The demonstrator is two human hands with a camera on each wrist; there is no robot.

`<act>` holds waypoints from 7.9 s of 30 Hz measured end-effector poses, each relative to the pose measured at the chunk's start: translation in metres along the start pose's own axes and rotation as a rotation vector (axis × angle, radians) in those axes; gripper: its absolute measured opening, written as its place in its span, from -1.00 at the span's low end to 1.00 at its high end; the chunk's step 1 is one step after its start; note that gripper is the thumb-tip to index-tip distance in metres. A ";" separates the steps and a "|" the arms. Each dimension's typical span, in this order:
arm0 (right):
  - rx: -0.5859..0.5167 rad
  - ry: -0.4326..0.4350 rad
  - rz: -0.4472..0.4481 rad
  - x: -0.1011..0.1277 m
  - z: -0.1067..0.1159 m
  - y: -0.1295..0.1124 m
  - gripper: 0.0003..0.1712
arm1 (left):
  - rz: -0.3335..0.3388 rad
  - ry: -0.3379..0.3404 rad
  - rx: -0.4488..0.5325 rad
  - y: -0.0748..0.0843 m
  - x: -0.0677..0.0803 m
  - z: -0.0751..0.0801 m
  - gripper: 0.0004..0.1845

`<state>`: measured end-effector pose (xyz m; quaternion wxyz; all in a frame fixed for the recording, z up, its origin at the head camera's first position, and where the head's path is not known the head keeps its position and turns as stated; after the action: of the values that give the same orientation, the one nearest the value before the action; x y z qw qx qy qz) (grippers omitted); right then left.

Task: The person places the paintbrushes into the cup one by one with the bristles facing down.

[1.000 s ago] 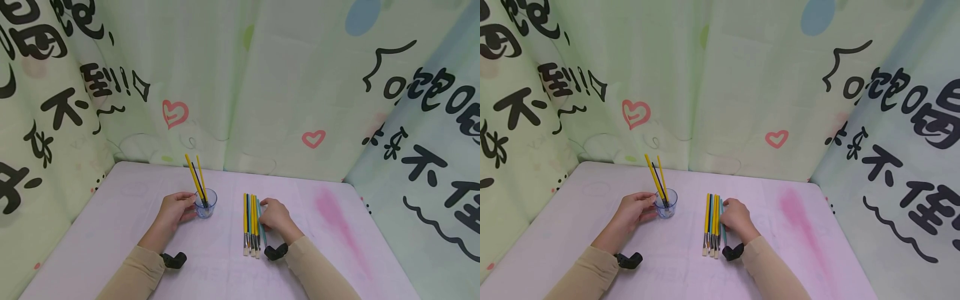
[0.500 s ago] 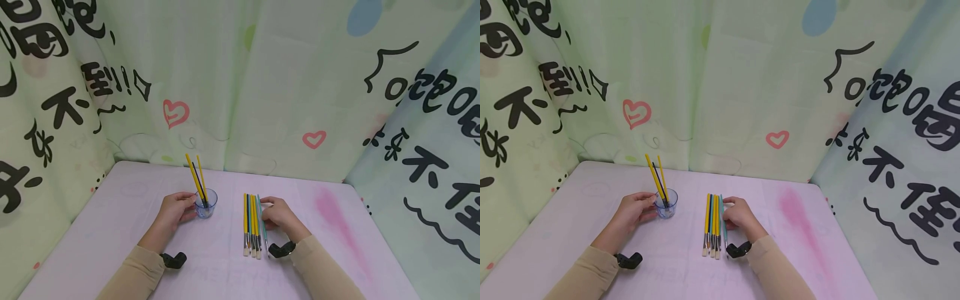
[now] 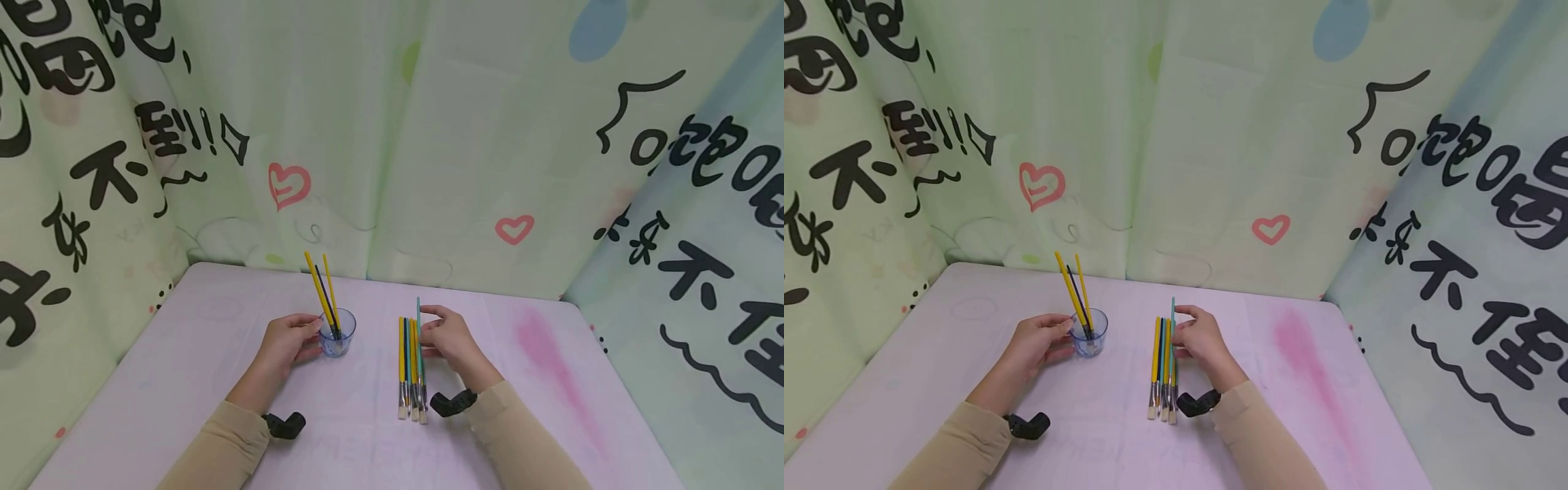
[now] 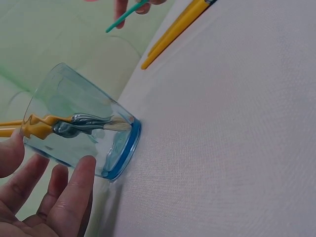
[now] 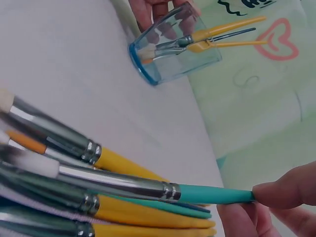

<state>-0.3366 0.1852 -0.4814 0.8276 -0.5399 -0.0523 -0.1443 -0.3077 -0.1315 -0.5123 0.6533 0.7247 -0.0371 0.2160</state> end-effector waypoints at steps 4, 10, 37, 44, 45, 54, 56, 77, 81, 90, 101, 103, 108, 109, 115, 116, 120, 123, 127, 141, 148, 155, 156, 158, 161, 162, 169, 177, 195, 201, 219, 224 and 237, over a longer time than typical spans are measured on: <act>-0.046 -0.010 0.018 0.000 -0.004 -0.006 -0.25 | 0.005 0.005 -0.012 0.000 0.001 0.000 -0.67; -0.099 -0.023 0.025 0.000 -0.011 -0.013 -0.26 | 0.010 0.008 -0.015 0.000 0.002 0.000 -0.67; -0.365 0.037 0.214 0.009 -0.035 -0.068 -0.23 | 0.000 0.001 -0.006 0.000 0.000 0.001 -0.68; -0.427 0.040 0.236 0.010 -0.044 -0.080 -0.21 | 0.001 -0.001 -0.008 0.001 -0.001 0.001 -0.68; -0.436 0.043 0.241 0.010 -0.045 -0.081 -0.21 | 0.002 -0.002 -0.007 0.001 0.000 0.001 -0.68; -0.502 0.067 0.318 0.009 -0.056 -0.098 -0.20 | -0.004 -0.009 -0.012 0.002 0.000 0.000 -0.66; -0.525 0.065 0.338 0.009 -0.059 -0.102 -0.19 | -0.006 -0.010 -0.005 0.002 0.000 0.000 -0.66; -0.367 0.010 0.440 -0.010 -0.098 -0.098 -0.21 | -0.013 -0.012 0.014 -0.001 -0.001 0.001 -0.65; -0.322 -0.014 0.460 -0.010 -0.105 -0.096 -0.21 | -0.018 -0.012 0.018 0.000 0.001 0.002 -0.66; -0.225 -0.068 0.474 -0.012 -0.116 -0.089 -0.22 | -0.019 -0.009 -0.007 -0.001 -0.001 0.001 -0.65; -0.121 -0.141 0.459 -0.011 -0.121 -0.079 -0.26 | -0.021 -0.019 -0.005 -0.001 0.000 0.001 -0.63; -0.128 -0.147 0.446 -0.010 -0.120 -0.077 -0.26 | -0.020 -0.018 -0.006 -0.001 0.000 0.001 -0.63; -0.176 -0.153 0.413 -0.008 -0.114 -0.071 -0.25 | -0.006 -0.012 -0.016 0.000 0.000 0.002 -0.63; -0.183 -0.153 0.407 -0.007 -0.113 -0.070 -0.25 | -0.003 -0.011 -0.018 0.000 0.000 0.001 -0.63; -0.206 -0.140 0.393 -0.003 -0.103 -0.063 -0.24 | -0.001 0.000 -0.019 0.000 0.000 0.001 -0.64; -0.209 -0.140 0.390 -0.003 -0.102 -0.062 -0.23 | -0.003 0.000 -0.016 0.000 0.001 0.002 -0.64; -0.212 -0.144 0.378 0.001 -0.095 -0.058 -0.21 | -0.007 -0.010 0.004 0.000 0.002 0.002 -0.63; -0.214 -0.151 0.368 0.003 -0.091 -0.056 -0.22 | -0.007 -0.019 0.007 0.001 0.002 0.002 -0.62; -0.212 -0.157 0.359 0.006 -0.085 -0.052 -0.22 | -0.005 -0.023 0.003 0.001 0.002 0.001 -0.63; -0.246 -0.138 0.296 0.011 -0.056 -0.031 -0.17 | 0.009 -0.005 -0.014 0.000 -0.001 0.001 -0.66; -0.229 -0.123 0.255 0.016 -0.041 -0.019 -0.18 | 0.014 -0.010 -0.010 -0.001 -0.002 -0.001 -0.66; -0.200 -0.113 0.222 0.020 -0.028 -0.009 -0.16 | 0.013 -0.011 -0.004 0.001 0.000 -0.001 -0.68; -0.198 -0.109 0.217 0.020 -0.026 -0.007 -0.16 | 0.013 -0.011 -0.006 0.001 0.000 -0.001 -0.68; -0.190 -0.102 0.208 0.020 -0.023 -0.003 -0.17 | 0.015 -0.010 -0.009 0.001 0.001 -0.001 -0.67; -0.182 -0.089 0.193 0.019 -0.017 0.002 -0.17 | 0.015 -0.016 -0.012 0.002 0.002 -0.001 -0.65; -0.178 -0.084 0.189 0.019 -0.016 0.004 -0.17 | 0.017 -0.015 -0.012 0.001 0.002 -0.001 -0.65; -0.120 -0.055 0.172 0.019 -0.007 0.012 -0.19 | 0.027 -0.004 -0.019 0.002 0.002 0.000 -0.67; -0.046 -0.014 0.135 0.018 0.001 0.021 -0.20 | 0.032 0.006 -0.035 0.001 0.003 -0.001 -0.67; 0.175 0.028 0.029 0.008 0.008 0.032 -0.22 | 0.033 0.007 -0.031 0.001 0.002 0.000 -0.66; 0.236 0.031 0.025 0.006 0.003 0.032 -0.24 | 0.031 0.005 -0.032 0.000 0.001 0.001 -0.66; 0.405 0.064 0.015 0.006 -0.006 0.027 -0.24 | 0.025 -0.008 -0.020 -0.002 -0.003 0.001 -0.66; 0.441 0.069 0.017 0.008 -0.007 0.024 -0.29 | 0.029 -0.012 -0.011 -0.001 -0.003 0.000 -0.66; 0.604 0.059 0.034 0.009 -0.011 0.014 -0.35 | 0.033 -0.014 -0.003 -0.001 -0.001 0.001 -0.66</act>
<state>-0.3242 0.1793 -0.4961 0.9542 -0.2656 -0.0595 -0.1239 -0.3076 -0.1323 -0.5133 0.6504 0.7245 -0.0540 0.2218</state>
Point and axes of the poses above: each hand's wrist, its own x-axis away from the middle knuckle, its own z-axis out of the back of the hand, y = z × x, the point moved 4 cm from there along -x, towards the middle knuckle, and after that the axes turned 8 degrees about y, right-handed, at the moved point
